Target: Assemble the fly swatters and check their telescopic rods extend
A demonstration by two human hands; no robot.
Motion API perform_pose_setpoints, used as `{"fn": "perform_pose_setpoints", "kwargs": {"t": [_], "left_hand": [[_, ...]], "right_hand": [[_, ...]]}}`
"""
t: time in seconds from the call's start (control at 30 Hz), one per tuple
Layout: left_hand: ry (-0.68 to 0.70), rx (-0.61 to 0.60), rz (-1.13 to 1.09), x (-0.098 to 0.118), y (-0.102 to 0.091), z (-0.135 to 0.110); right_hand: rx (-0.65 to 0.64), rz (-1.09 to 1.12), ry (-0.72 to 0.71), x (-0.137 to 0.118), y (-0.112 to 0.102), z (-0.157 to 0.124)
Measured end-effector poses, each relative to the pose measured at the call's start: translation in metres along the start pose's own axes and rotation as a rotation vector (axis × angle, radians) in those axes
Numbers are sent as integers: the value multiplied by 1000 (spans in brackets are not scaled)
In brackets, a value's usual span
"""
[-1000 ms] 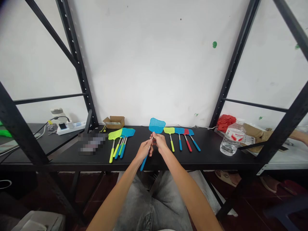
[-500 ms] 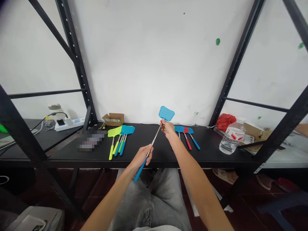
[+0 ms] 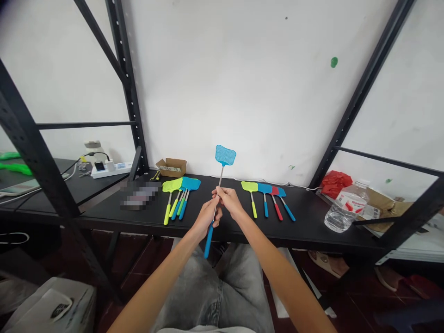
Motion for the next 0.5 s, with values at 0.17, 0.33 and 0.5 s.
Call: {"fn": "perform_pose_setpoints", "kwargs": {"t": [0.17, 0.33, 0.5], "left_hand": [[-61, 21, -62, -9, 2, 7], [-110, 31, -115, -17, 6, 4], [-148, 8, -91, -25, 9, -7]], "right_hand": [[-9, 18, 57, 3, 1, -8], [58, 65, 149, 4, 1, -7], [245, 148, 183, 1, -12, 8]]}}
Point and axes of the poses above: each hand's wrist, its own z-axis towards the middle knuckle, its own y-axis out of the palm, x = y × z, the point moved 5 cm from there along z, towards the middle knuckle, and after that the axes turned 9 degrees about x, right-handed, at the moved point
